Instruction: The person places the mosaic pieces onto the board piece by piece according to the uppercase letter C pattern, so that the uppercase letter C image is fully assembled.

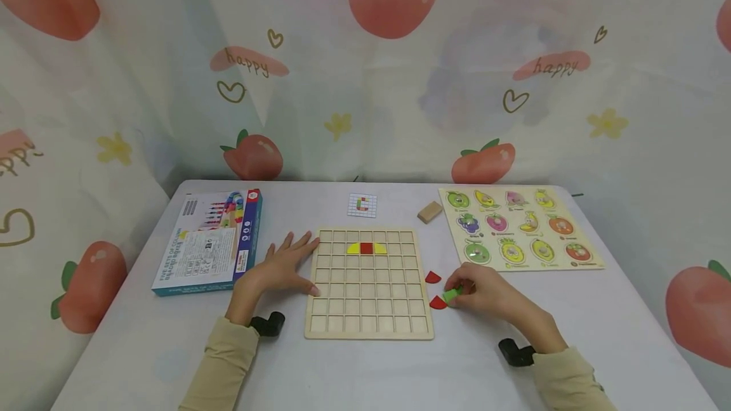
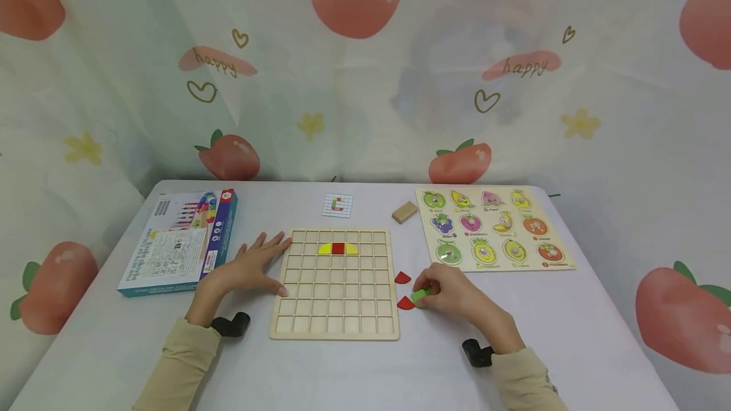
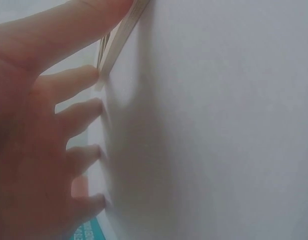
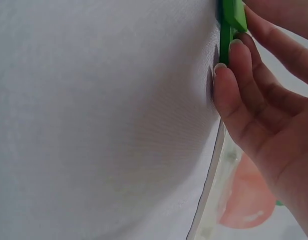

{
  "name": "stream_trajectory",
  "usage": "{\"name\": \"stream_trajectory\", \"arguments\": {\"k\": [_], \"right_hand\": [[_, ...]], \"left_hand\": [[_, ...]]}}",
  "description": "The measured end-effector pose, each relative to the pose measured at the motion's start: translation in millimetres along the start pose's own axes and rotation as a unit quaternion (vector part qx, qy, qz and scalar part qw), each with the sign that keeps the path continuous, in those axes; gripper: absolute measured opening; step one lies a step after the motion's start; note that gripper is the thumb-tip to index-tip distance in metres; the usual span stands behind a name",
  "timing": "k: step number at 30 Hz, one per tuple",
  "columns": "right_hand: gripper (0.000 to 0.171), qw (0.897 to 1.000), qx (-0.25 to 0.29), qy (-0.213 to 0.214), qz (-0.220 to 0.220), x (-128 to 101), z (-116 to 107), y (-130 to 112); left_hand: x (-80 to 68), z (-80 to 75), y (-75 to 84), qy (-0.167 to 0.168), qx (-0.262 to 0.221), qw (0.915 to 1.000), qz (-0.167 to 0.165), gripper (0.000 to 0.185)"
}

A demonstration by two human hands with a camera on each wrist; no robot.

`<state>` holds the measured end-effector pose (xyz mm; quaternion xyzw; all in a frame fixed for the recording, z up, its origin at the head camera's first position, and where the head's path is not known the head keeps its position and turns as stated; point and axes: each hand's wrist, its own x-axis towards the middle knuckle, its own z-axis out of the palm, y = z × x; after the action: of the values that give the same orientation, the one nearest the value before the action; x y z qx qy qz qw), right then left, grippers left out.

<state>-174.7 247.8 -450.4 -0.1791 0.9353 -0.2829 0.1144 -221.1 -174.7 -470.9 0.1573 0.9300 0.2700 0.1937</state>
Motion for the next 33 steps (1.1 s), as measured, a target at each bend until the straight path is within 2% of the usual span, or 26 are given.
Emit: {"name": "stream_trajectory", "arguments": {"k": [12, 18, 33], "right_hand": [[0.021, 1.000, -0.009, -0.001, -0.015, -1.3, 1.2, -1.5], [0.016, 1.000, 0.011, -0.009, -0.027, -2.2, -0.8, -1.8], [0.012, 0.997, 0.050, 0.006, -0.051, 4.6, 2.0, -11.7]], "left_hand": [[-2.0, -1.0, 1.5, 0.001, -0.002, 1.0000, -0.003, 0.108], [-0.9, 0.4, 0.7, 0.001, 0.001, 1.0000, -0.004, 0.108], [-2.0, -1.7, 4.8, 0.002, 0.005, 1.0000, -0.005, 0.108]]}}
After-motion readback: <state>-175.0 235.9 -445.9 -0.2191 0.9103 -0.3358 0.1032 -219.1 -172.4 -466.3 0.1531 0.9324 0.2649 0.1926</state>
